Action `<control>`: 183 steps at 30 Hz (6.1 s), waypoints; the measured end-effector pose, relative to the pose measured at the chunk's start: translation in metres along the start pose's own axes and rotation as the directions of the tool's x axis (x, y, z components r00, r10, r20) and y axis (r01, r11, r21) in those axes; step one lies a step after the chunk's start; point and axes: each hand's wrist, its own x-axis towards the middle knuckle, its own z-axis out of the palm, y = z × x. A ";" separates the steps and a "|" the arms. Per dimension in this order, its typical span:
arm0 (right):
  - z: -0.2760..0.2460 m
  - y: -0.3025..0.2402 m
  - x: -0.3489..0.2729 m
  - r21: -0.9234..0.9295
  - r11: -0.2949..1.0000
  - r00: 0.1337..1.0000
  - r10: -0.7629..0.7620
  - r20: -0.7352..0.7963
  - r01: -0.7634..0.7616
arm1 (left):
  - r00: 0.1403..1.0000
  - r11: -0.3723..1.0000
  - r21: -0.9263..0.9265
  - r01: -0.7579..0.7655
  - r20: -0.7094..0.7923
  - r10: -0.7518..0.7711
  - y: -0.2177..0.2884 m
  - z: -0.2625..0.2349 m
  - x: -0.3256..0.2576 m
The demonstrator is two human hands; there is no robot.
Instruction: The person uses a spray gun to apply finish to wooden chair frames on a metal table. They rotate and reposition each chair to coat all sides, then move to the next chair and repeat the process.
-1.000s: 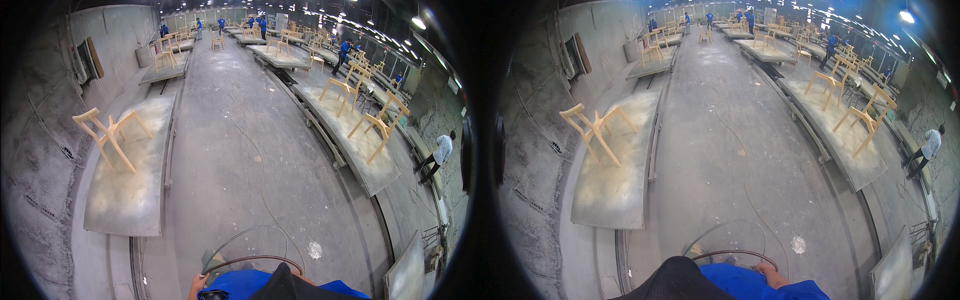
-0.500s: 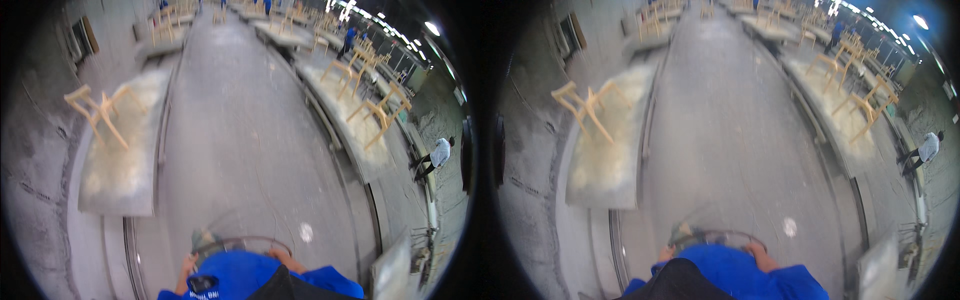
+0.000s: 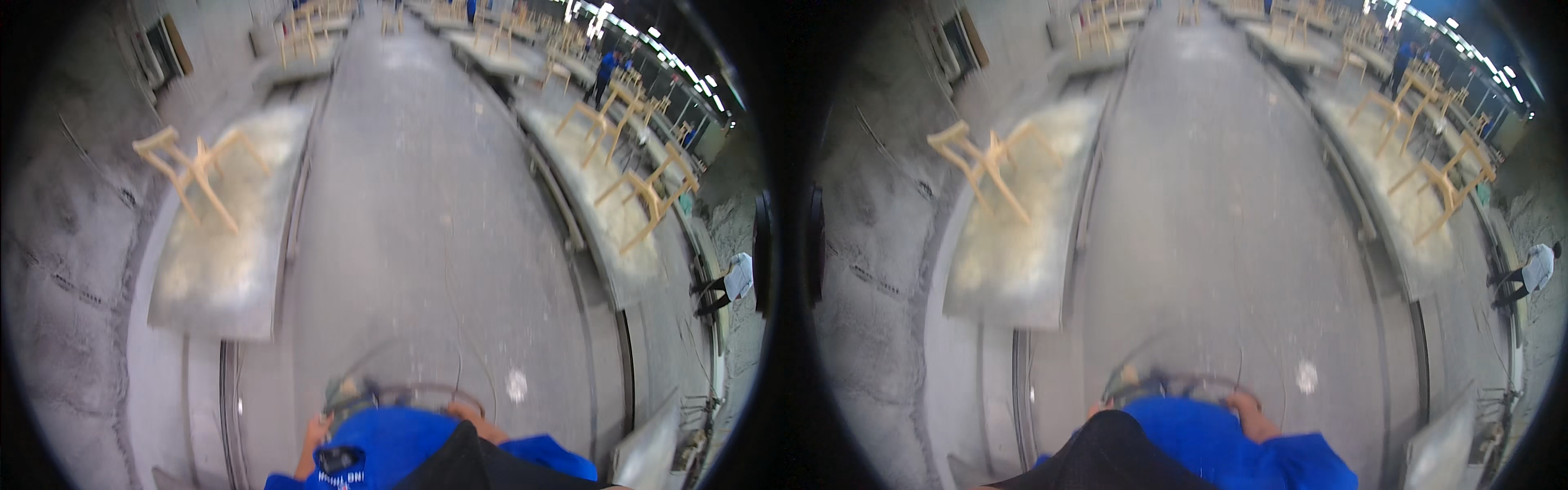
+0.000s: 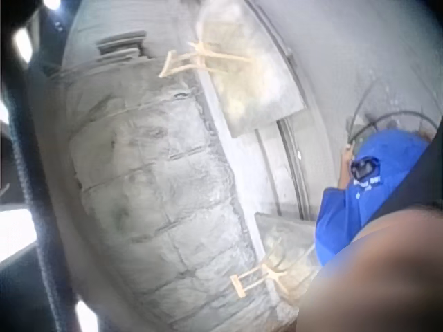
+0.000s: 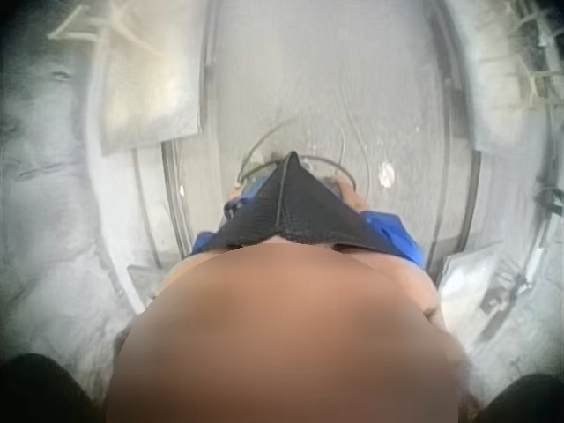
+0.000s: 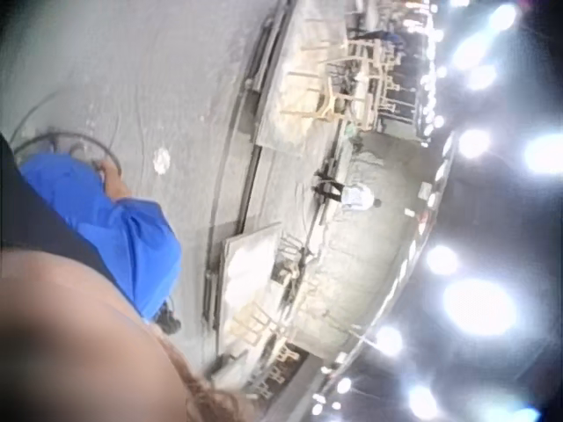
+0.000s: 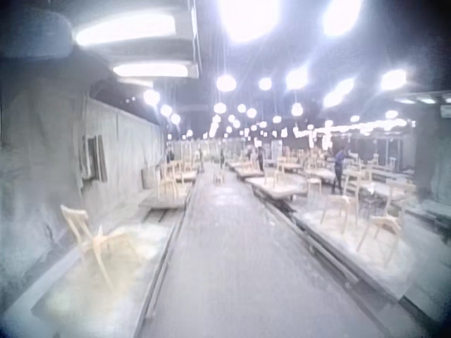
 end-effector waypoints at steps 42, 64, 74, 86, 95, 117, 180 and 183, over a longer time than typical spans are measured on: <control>-0.072 -0.083 0.103 -0.222 0.974 0.999 0.051 -0.001 -0.050 | 0.979 0.905 -0.425 0.005 -0.183 -0.092 -0.043 -0.003 0.073; -0.103 -0.088 0.021 -0.061 0.998 0.999 0.031 -0.044 -0.034 | 0.988 0.948 -0.319 0.004 -0.143 -0.052 0.001 -0.010 0.082; -0.105 -0.075 0.004 -0.095 0.993 0.996 0.070 -0.053 -0.075 | 0.993 0.945 -0.325 -0.034 -0.121 -0.006 0.012 -0.018 0.068; -0.107 -0.088 -0.007 -0.014 0.999 0.998 0.040 -0.041 -0.041 | 0.997 0.909 -0.417 0.013 -0.059 -0.042 0.033 -0.029 0.051; -0.102 -0.073 0.007 0.007 0.994 0.993 0.107 -0.049 -0.107 | 0.999 0.919 -0.393 0.020 -0.028 -0.034 0.033 -0.030 0.078; -0.157 -0.110 0.025 -0.074 0.997 0.998 -0.004 -0.061 -0.001 | 0.987 0.940 -0.334 -0.067 -0.160 0.014 0.037 -0.020 0.110; -0.185 -0.087 0.077 0.048 0.993 0.993 0.111 -0.037 -0.109 | 0.971 0.925 -0.379 -0.007 0.218 0.097 0.100 -0.040 0.153; -0.176 -0.070 0.066 -0.073 0.990 0.992 0.121 -0.028 -0.123 | 0.981 0.932 -0.361 -0.003 0.179 0.073 0.101 -0.041 0.157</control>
